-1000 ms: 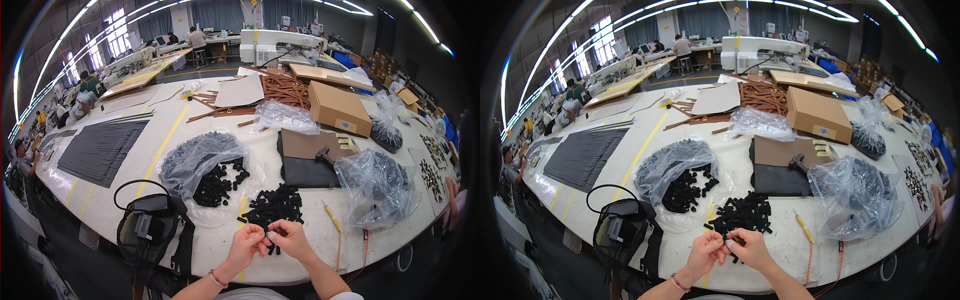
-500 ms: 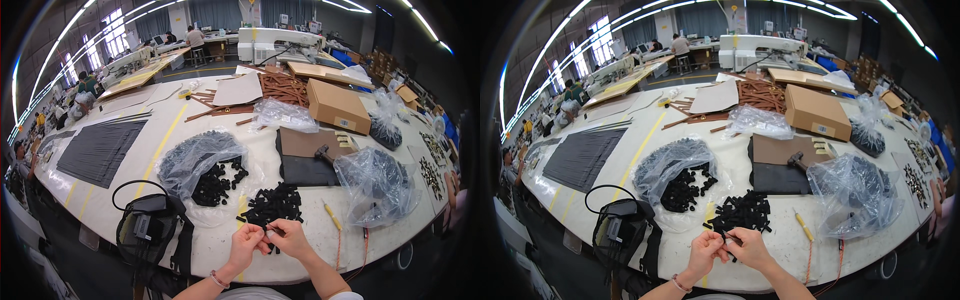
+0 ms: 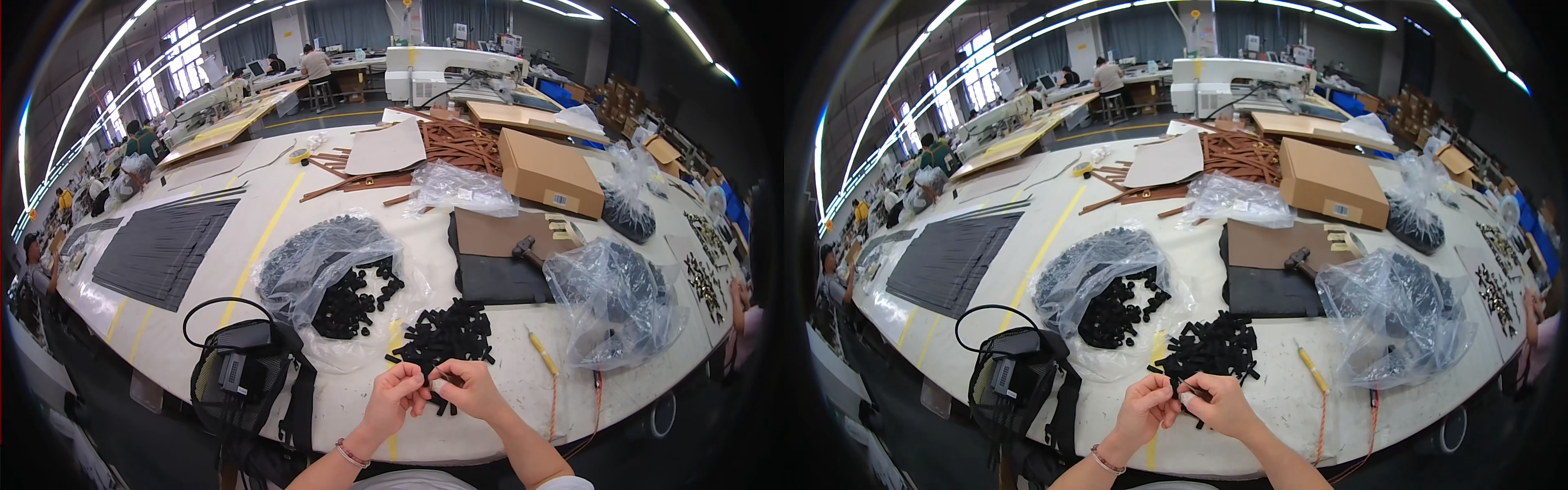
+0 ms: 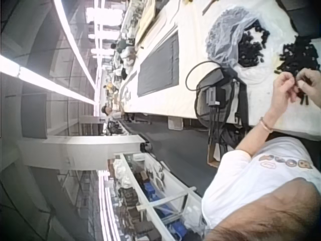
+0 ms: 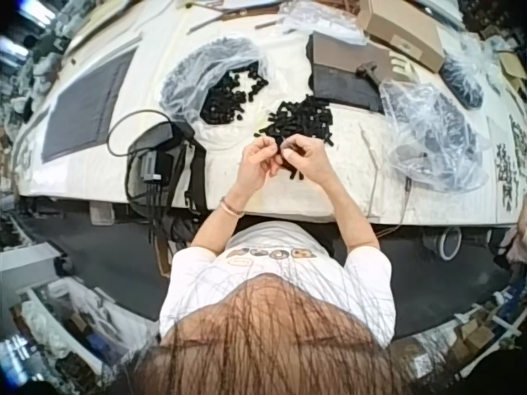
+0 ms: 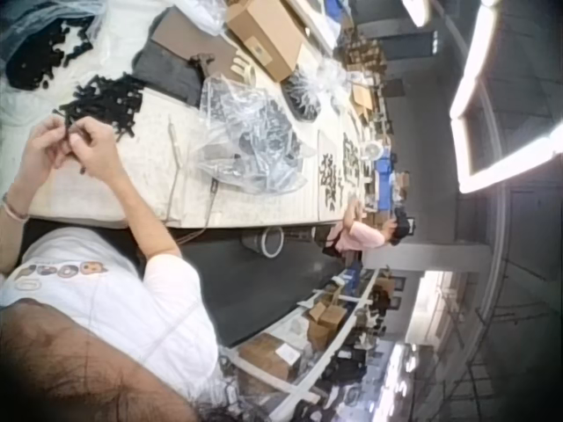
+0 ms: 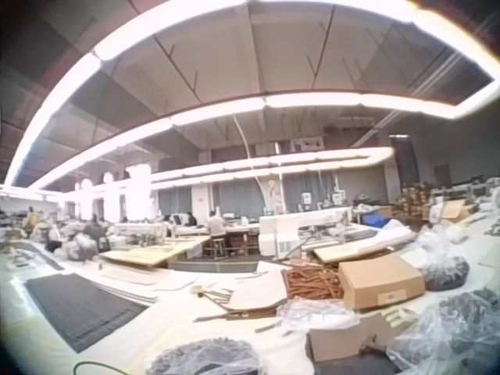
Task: The person inserts small metal pins into small black strap loops by hand, assembling the pieces one at a time.
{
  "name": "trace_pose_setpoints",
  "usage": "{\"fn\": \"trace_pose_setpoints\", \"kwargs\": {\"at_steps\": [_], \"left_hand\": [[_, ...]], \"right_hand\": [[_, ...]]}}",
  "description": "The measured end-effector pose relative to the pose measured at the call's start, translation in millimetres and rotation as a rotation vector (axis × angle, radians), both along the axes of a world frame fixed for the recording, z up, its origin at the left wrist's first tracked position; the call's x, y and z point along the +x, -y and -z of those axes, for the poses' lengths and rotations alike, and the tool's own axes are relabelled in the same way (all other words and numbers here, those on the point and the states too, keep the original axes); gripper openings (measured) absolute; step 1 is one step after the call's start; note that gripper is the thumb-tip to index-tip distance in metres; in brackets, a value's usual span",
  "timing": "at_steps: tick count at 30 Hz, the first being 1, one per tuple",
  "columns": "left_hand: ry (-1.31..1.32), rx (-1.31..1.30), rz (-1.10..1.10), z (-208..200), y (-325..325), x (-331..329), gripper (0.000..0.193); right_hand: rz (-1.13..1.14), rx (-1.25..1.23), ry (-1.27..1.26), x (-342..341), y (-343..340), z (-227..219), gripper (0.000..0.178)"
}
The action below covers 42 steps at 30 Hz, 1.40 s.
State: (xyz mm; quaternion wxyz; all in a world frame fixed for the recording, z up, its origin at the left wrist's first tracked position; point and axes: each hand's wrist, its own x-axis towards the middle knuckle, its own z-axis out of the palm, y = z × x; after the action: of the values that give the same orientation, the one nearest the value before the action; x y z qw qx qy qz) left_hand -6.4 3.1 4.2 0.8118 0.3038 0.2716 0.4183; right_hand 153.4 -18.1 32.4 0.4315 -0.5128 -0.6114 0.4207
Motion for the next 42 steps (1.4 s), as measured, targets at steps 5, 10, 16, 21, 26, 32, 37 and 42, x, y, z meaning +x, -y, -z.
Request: {"fn": "trace_pose_setpoints", "kwargs": {"at_steps": [5,10,16,21,26,32,37,42], "left_hand": [[-0.004,0.006,-0.007,0.2,-0.3,1.1,0.007],[-0.085,0.067,-0.067,-0.7,1.2,4.3,0.008],[-0.127,0.095,-0.069,2.5,3.4,5.7,0.01],[-0.76,0.806,-0.406,6.1,16.3,16.7,0.006],[-0.839,1.082,-0.483,10.2,14.2,13.7,0.004],[-0.377,0.53,-0.277,-1.7,16.1,16.0,0.006],[-0.367,0.43,-0.222,-3.7,16.2,17.6,0.006],[-0.306,0.382,-0.259,-2.1,15.4,17.8,0.007]], "right_hand": [[-0.056,-0.098,-0.08,0.4,-1.2,3.6,0.011],[-0.037,-0.07,-0.054,0.1,-2.6,6.1,0.013],[0.013,-0.019,-0.003,-5.5,-3.1,4.6,0.01],[0.119,0.186,0.14,-10.7,-3.8,11.5,0.007],[0.18,0.302,0.233,-11.3,-3.9,12.2,0.006],[0.172,0.52,0.328,-9.9,1.5,7.1,0.009],[0.158,0.497,0.277,-8.7,3.8,5.1,0.008],[0.139,0.325,0.154,-10.8,3.5,2.7,0.007]]}}
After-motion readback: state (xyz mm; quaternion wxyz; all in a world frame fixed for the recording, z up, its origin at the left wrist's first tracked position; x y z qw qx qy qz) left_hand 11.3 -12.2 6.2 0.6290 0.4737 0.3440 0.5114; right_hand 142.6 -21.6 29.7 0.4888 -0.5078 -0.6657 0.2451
